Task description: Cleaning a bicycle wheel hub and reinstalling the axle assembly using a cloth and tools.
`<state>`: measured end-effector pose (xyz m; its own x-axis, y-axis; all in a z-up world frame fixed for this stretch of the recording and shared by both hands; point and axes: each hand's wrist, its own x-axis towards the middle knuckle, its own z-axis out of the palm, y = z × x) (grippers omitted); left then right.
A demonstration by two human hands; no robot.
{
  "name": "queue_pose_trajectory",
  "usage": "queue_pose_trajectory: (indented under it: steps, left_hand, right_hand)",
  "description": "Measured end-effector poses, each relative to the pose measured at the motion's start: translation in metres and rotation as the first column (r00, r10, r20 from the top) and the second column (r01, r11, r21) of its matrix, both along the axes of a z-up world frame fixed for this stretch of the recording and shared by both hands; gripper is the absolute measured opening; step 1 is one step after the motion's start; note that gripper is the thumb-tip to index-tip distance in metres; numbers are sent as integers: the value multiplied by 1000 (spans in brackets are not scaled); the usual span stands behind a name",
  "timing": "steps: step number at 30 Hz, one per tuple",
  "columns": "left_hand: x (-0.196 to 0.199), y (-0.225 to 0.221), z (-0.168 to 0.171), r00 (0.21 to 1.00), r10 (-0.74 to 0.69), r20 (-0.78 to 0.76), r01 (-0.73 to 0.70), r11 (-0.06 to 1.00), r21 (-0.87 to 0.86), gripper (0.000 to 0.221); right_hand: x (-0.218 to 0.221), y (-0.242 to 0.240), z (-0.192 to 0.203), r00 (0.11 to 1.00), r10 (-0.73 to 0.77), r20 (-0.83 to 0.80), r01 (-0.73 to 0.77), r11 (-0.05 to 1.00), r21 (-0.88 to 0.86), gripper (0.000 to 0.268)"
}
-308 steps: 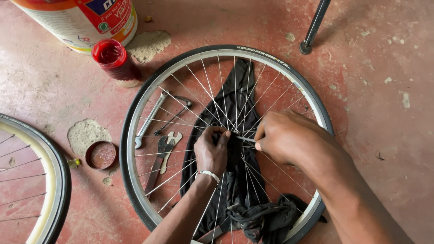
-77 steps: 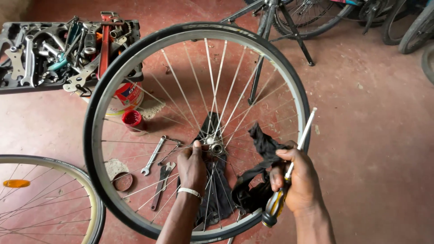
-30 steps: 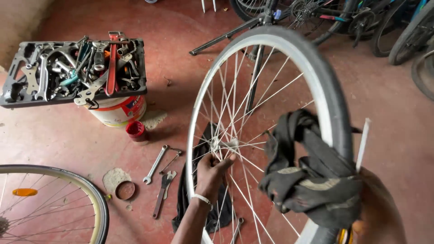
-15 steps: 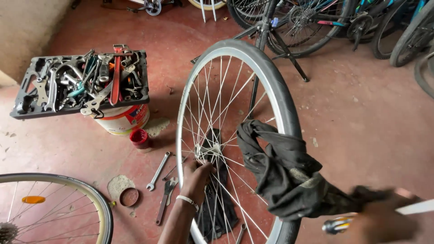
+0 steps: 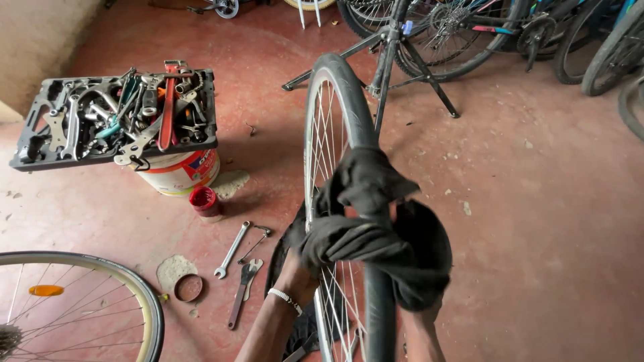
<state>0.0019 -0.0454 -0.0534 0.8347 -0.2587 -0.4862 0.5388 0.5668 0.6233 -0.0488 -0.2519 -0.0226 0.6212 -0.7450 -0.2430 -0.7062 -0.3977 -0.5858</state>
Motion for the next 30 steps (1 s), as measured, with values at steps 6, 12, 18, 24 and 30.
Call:
queue_pose_trajectory:
  steps: [6,12,18,24,30]
  left_hand:
    - [-14,34,-104,992,97,82,-99,995,24,11]
    - [-27,124,-264,966,199,164,-207,977,39,5]
    - [-41,211,-342,927,293,234,-315,947,60,10]
    - [-5,247,-341,887,328,325,-365,929,56,18]
    - [57,180,-73,847,360,391,-402,915,26,25]
  right_hand:
    - [2,8,-11,975,58,-215,-21,985,169,39]
    - [19,48,45,925,140,353,-325,772,546,36]
    - [28,52,37,916,125,381,-358,682,637,43]
    - [28,35,37,873,-86,480,-294,692,659,28]
    - [29,9,51,845,-234,481,-114,800,590,18]
